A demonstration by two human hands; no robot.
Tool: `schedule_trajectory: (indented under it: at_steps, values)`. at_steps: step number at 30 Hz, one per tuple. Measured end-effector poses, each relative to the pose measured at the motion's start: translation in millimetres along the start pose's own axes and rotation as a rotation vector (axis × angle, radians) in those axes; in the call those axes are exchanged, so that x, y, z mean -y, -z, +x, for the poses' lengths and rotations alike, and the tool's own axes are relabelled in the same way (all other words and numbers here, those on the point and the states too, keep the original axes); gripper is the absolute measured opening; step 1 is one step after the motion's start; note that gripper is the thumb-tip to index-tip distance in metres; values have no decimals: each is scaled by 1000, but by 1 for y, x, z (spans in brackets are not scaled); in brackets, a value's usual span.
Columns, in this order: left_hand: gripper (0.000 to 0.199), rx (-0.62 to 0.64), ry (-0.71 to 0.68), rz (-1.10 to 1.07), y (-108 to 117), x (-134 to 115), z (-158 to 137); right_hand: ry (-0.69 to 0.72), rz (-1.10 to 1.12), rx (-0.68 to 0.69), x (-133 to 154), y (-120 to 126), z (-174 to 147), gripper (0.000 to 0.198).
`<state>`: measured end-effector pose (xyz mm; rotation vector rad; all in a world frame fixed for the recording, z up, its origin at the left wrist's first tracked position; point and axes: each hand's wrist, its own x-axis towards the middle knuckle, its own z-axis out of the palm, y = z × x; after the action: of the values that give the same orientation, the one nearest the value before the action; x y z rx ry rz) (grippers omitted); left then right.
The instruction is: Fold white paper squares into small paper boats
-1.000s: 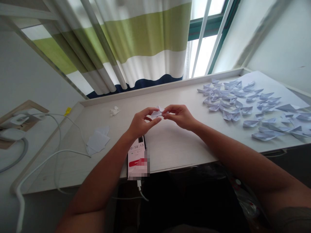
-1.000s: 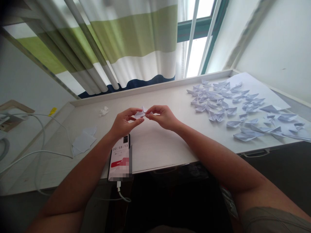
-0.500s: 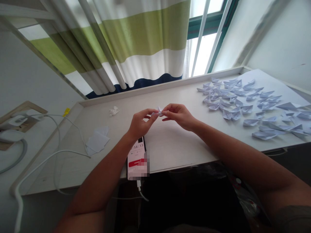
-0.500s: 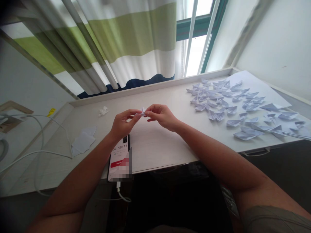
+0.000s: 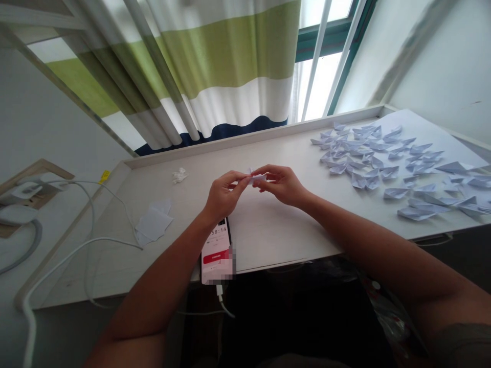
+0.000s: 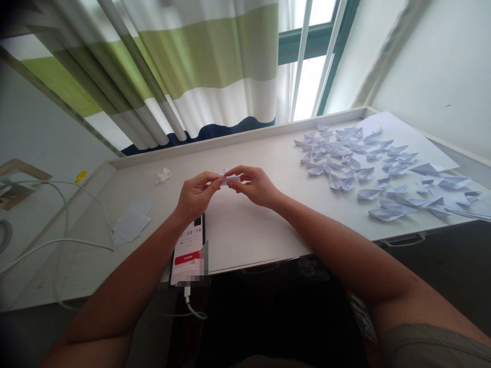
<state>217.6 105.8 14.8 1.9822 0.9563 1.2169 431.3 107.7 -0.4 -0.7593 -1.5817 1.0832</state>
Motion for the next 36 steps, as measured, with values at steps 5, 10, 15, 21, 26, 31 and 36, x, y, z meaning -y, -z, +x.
schedule_trajectory:
  at_steps: [5,10,15,21,26,31,36]
  values:
    - [24,-13,26,7,-2,-1,-1,-93,87,-34,-3,-1,2,41]
    - [33,-37,129,-67,-6,2,-2,-172,161,-27,-7,-1,3,46]
    - [39,-32,205,-192,-6,4,0,-114,84,-44,-9,1,4,39]
    - [37,13,213,-220,-1,1,1,-152,117,-45,-9,2,5,33]
    - [47,30,260,-147,2,1,0,-153,189,-55,-10,2,5,37]
    - [50,49,302,-155,2,7,1,-149,193,-23,-12,2,5,39]
    - [46,98,340,-226,2,8,1,-156,156,-28,-11,0,5,41]
